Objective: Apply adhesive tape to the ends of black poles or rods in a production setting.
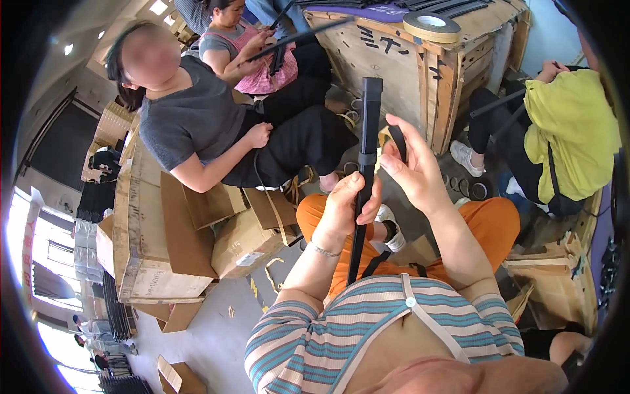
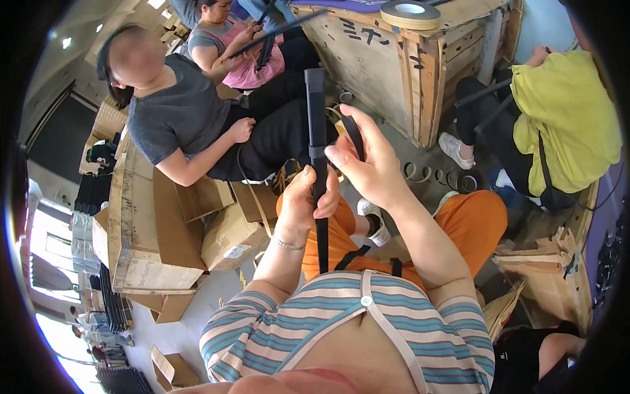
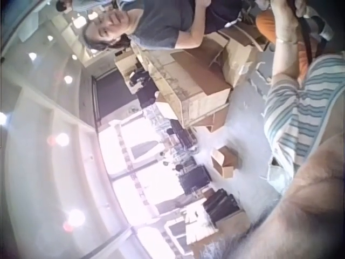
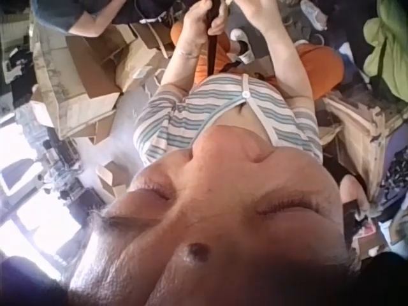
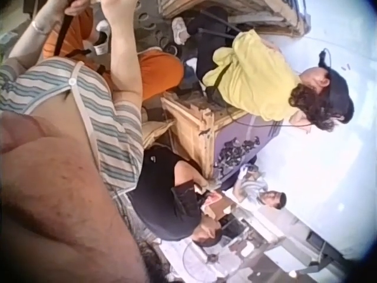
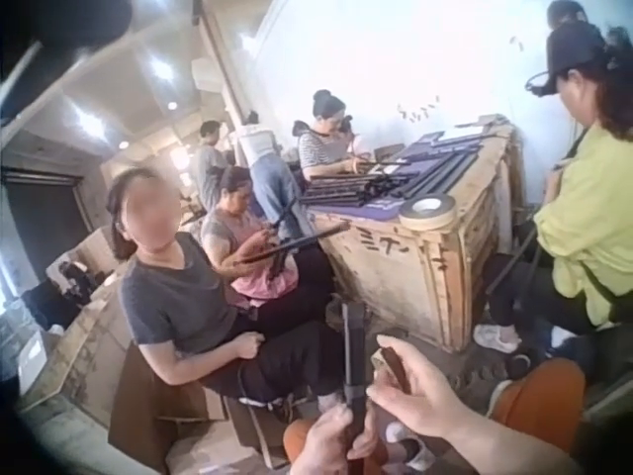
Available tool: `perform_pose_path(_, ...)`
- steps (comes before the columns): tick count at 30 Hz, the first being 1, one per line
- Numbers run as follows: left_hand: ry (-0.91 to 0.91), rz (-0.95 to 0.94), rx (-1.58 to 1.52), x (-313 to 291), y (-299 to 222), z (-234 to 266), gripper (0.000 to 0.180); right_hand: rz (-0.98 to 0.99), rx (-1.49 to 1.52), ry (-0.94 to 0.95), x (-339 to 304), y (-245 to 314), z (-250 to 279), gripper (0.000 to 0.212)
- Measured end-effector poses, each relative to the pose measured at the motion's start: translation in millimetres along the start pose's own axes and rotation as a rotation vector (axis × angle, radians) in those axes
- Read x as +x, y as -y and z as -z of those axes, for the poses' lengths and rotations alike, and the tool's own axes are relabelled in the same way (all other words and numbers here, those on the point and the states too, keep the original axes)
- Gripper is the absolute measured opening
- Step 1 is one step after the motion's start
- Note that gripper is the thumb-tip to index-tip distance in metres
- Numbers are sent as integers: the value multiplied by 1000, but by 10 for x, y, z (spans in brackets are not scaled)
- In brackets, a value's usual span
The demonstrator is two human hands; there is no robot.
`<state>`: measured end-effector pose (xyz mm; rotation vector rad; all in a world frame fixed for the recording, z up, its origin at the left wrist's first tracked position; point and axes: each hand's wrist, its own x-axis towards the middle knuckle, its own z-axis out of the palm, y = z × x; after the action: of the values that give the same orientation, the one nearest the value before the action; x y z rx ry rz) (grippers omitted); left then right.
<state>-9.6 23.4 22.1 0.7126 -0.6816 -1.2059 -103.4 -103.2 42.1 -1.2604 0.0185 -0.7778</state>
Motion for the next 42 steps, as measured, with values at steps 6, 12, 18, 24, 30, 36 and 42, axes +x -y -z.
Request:
perform_pose_path(6, -34, 59, -21, -38, 87, -16, 45, 82, -38, -50, -22, -63, -133, 52)
perform_pose_path(12, -27, 41, -20, -122, 156, 40, 45, 44, 33, -22, -108, -71, -197, 49)
perform_pose_path(18, -43, -3, -2, -115, 222, 82, 49, 6, -3, -10, -161, -168, -78, 52)
perform_pose_path(24, -30, -86, 5, -151, 202, 117, 32, -140, -101, 7, -296, -154, 69, 56)
perform_pose_path(30, -357, -191, 588, -78, 197, -88, 23, -91, -78, 100, -484, -284, -40, 73)
perform_pose_path(36, -579, -169, 914, -51, 331, -106, 22, -83, -25, 80, -532, -326, -167, 73)
perform_pose_path(42, -527, -95, 819, -67, 263, -79, 18, -199, -1, 57, -526, -372, -47, 63)
